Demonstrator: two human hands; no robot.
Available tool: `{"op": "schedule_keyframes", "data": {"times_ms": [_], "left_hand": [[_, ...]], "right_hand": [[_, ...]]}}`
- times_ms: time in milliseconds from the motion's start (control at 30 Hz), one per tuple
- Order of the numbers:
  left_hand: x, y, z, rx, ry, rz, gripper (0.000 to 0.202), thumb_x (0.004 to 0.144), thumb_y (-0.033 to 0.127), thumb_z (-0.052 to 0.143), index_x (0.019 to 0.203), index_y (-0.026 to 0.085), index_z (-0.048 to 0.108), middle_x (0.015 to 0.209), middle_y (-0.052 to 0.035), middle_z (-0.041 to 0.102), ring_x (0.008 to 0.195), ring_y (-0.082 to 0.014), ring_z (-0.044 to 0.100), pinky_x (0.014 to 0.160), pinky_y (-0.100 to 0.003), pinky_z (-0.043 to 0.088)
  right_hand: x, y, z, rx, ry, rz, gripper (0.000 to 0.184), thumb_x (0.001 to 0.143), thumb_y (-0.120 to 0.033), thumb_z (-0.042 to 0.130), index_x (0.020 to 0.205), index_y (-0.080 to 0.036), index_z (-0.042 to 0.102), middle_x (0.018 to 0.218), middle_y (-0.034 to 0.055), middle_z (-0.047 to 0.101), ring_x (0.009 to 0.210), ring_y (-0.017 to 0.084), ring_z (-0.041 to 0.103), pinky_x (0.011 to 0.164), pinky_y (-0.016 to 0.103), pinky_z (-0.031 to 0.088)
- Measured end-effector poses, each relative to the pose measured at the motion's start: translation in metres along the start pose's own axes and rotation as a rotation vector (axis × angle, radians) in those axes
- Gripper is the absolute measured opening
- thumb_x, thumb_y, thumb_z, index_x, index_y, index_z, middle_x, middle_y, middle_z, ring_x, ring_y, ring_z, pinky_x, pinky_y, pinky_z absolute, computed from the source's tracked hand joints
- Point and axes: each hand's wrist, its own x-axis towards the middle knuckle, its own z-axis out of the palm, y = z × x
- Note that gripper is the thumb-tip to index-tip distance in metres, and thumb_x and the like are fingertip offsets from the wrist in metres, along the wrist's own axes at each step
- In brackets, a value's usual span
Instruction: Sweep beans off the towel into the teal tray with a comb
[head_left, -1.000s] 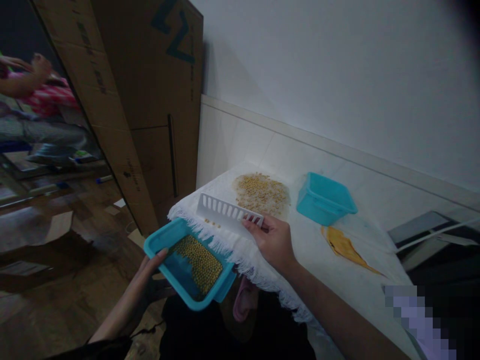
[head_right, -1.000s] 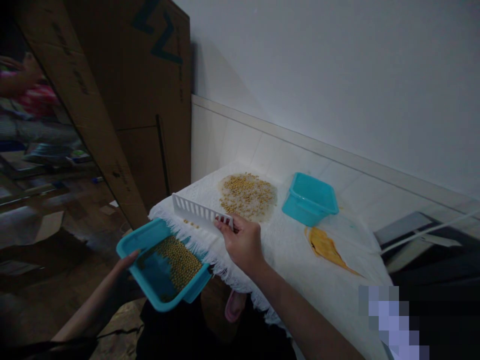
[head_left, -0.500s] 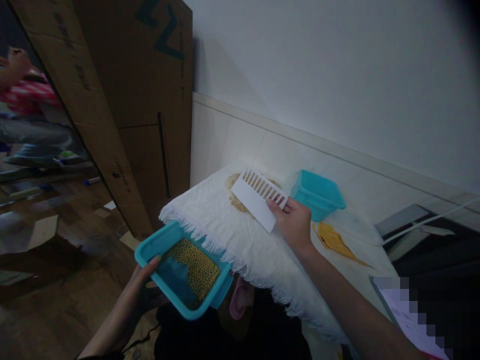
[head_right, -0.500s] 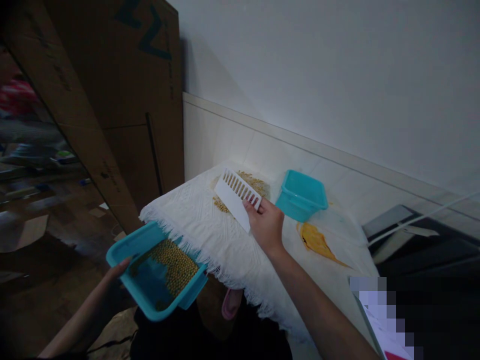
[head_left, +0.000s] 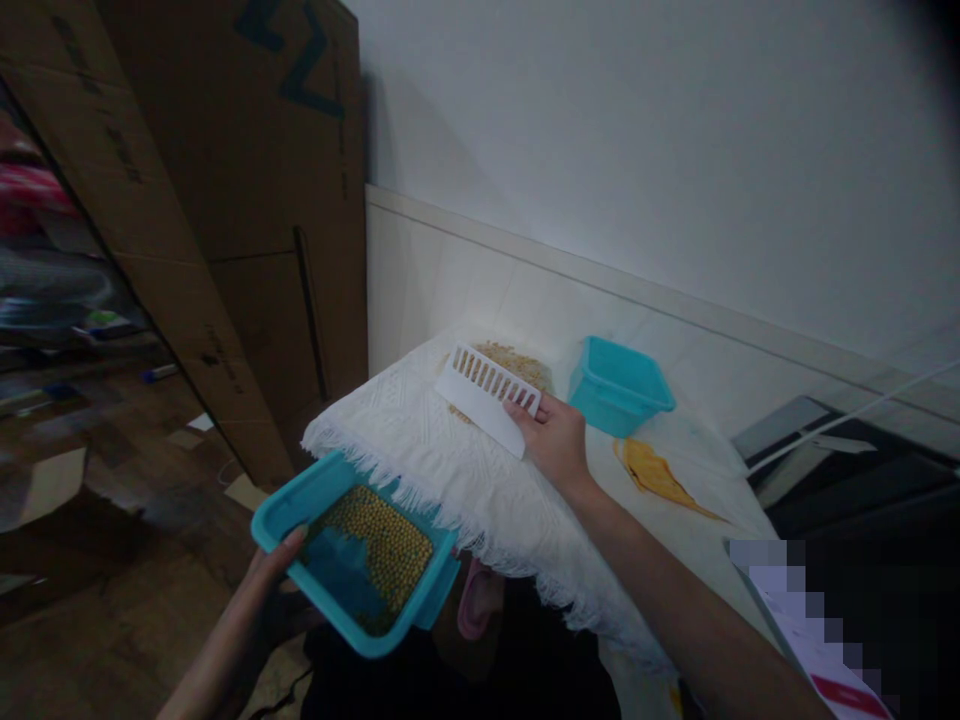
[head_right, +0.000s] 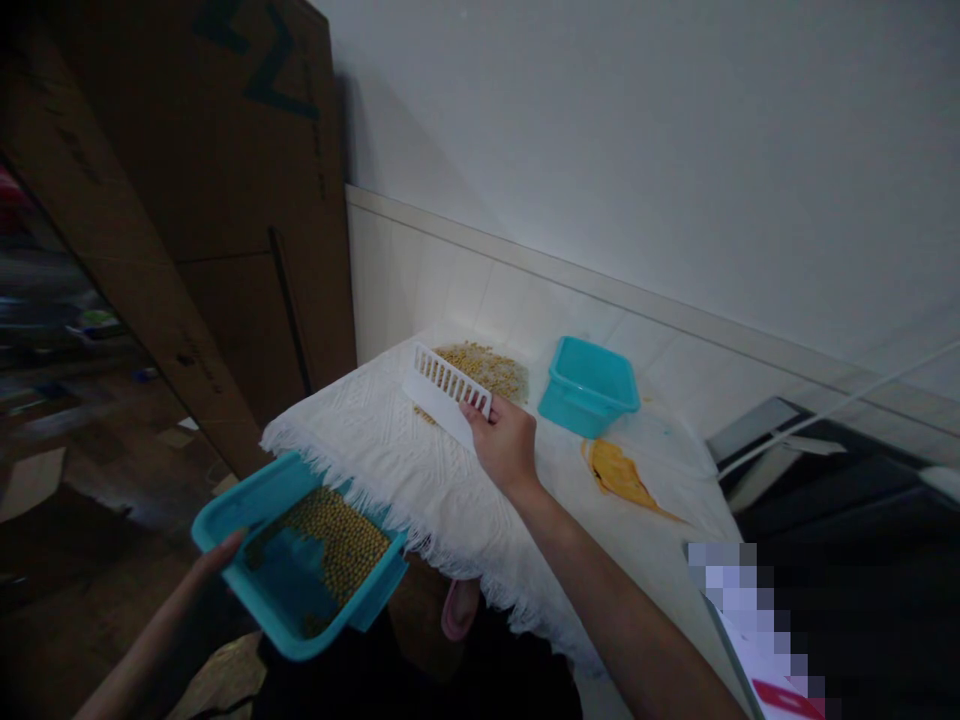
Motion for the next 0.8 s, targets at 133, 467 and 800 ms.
{"op": "schedule_keyframes", "data": {"times_ms": [133, 467, 800], "left_hand": [[-0.001, 0.002, 0.003, 0.019, 0.026, -0.002, 0.093, 0.085, 0.061, 0.085, 0.164, 0.029, 0.050, 0.115, -0.0133, 0.087, 0.109, -0.0451, 0.083, 0.082, -0.051, 0.074], [-0.001, 0.000, -0.001, -0.026, -0.002, 0.011, 0.106, 0.082, 0.057, 0.090, 0.172, 0.029, 0.041, 0.116, -0.0165, 0.086, 0.099, -0.0453, 0.085, 0.077, -0.054, 0.073], [0.009, -0.003, -0.006, -0.036, -0.040, -0.023, 0.102, 0.088, 0.051, 0.086, 0.173, 0.026, 0.037, 0.087, -0.0072, 0.084, 0.070, -0.0344, 0.084, 0.074, -0.051, 0.072]], "right_hand": [[-0.004, -0.002, 0.002, 0.058, -0.019, 0.019, 0.037, 0.085, -0.051, 0.075, 0.100, -0.019, 0.085, 0.099, 0.0123, 0.088, 0.088, 0.035, 0.086, 0.076, 0.041, 0.068], [-0.013, -0.015, 0.003, 0.170, -0.070, 0.076, 0.039, 0.082, -0.054, 0.082, 0.096, -0.018, 0.084, 0.095, 0.0119, 0.088, 0.085, 0.034, 0.086, 0.072, 0.040, 0.069], [-0.024, -0.019, 0.008, 0.262, -0.080, 0.140, 0.049, 0.075, -0.062, 0.088, 0.095, -0.017, 0.085, 0.093, 0.0125, 0.088, 0.086, 0.035, 0.086, 0.073, 0.042, 0.070]]}}
